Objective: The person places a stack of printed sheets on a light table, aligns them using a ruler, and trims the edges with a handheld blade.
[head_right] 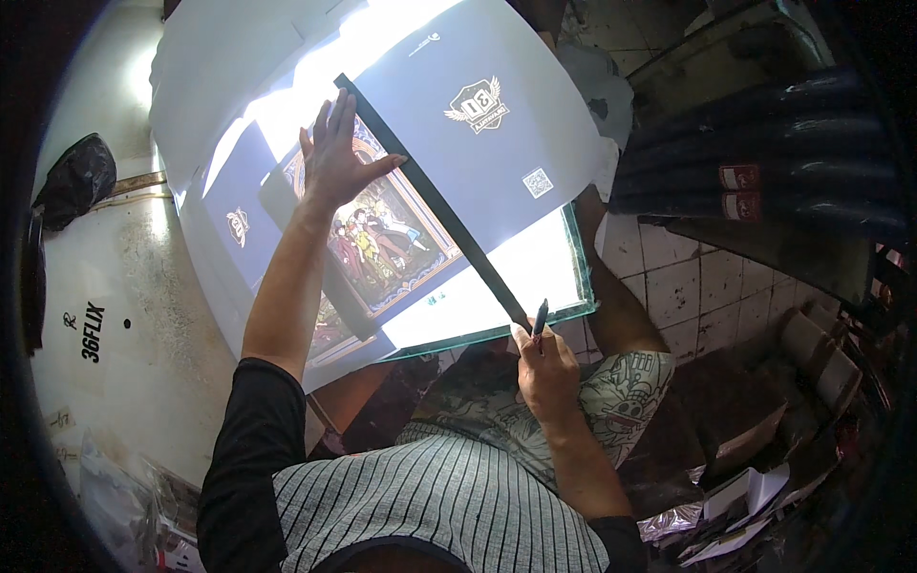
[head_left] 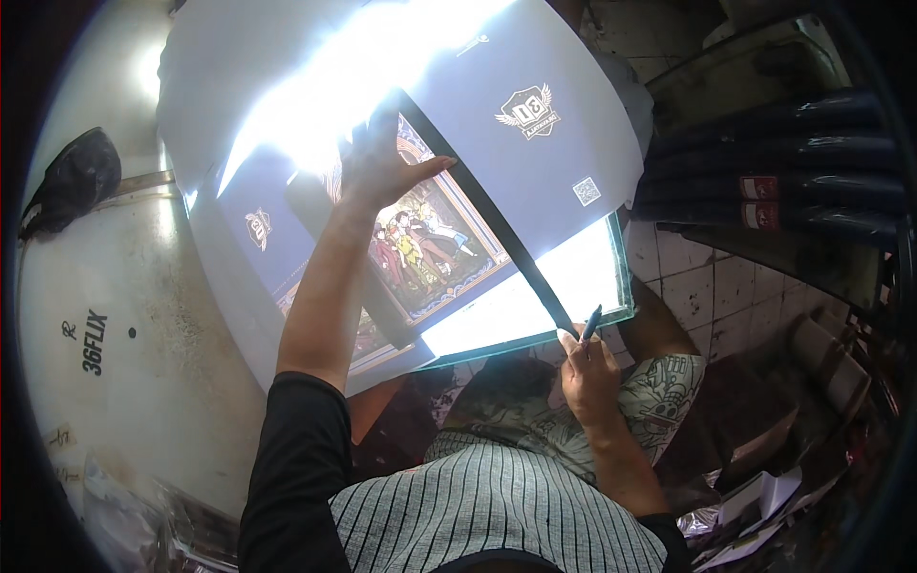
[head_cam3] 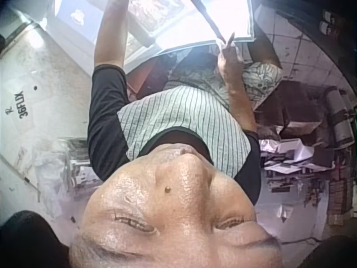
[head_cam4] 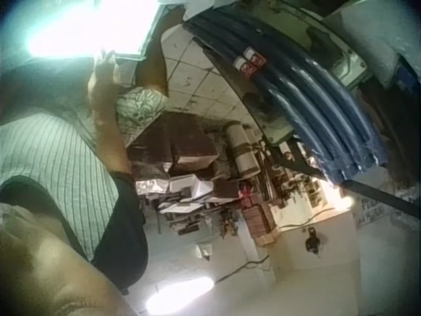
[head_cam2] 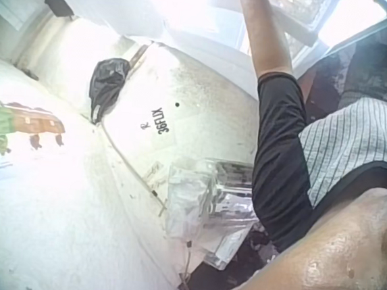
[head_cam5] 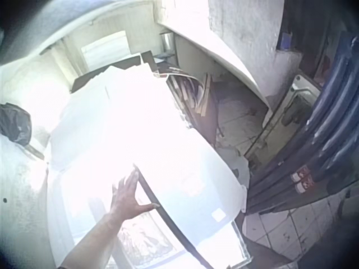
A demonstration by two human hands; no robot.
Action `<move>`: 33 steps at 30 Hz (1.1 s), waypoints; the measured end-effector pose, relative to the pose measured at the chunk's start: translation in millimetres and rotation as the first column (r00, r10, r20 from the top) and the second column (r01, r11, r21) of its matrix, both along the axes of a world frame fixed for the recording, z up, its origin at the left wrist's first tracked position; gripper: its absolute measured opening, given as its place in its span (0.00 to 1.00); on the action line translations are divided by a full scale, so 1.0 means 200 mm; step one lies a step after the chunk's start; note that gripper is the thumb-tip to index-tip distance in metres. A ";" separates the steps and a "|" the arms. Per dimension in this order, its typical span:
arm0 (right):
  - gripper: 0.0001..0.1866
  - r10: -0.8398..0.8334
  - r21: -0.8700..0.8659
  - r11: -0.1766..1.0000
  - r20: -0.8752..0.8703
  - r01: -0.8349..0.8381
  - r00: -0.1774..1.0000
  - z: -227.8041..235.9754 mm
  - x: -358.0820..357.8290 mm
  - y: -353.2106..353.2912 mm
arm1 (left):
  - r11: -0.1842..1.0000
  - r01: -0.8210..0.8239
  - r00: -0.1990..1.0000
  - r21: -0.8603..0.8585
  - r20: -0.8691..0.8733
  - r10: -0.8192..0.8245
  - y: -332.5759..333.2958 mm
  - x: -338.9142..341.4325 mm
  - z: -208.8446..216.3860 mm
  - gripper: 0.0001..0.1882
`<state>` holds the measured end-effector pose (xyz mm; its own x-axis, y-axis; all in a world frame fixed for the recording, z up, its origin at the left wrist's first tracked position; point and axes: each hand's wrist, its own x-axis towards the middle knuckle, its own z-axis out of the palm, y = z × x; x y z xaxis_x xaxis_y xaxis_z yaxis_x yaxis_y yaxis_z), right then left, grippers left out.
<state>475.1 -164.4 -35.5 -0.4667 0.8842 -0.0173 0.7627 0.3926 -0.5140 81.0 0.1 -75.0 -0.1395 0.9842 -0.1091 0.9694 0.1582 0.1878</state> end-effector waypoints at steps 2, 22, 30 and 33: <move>0.22 0.006 0.004 1.000 0.004 -0.006 1.000 0.00 0.01 0.00 | 1.000 0.000 1.000 -0.003 0.008 0.000 0.01 0.01 0.00 0.70; 0.24 0.085 -0.047 0.981 -0.766 -0.187 0.637 0.05 -0.64 1.03 | 0.996 -0.052 0.998 -0.066 0.026 0.054 -0.01 0.05 0.10 0.71; 0.26 -0.052 -0.234 0.935 -0.836 -0.268 0.547 0.07 -0.95 1.22 | 0.993 -0.080 0.996 -0.086 0.029 0.083 -0.01 0.03 0.14 0.72; 0.28 -0.144 -0.320 0.929 -0.777 -0.187 0.612 0.02 -0.93 1.26 | 0.995 -0.080 0.996 -0.065 0.041 0.083 -0.01 0.03 0.13 0.72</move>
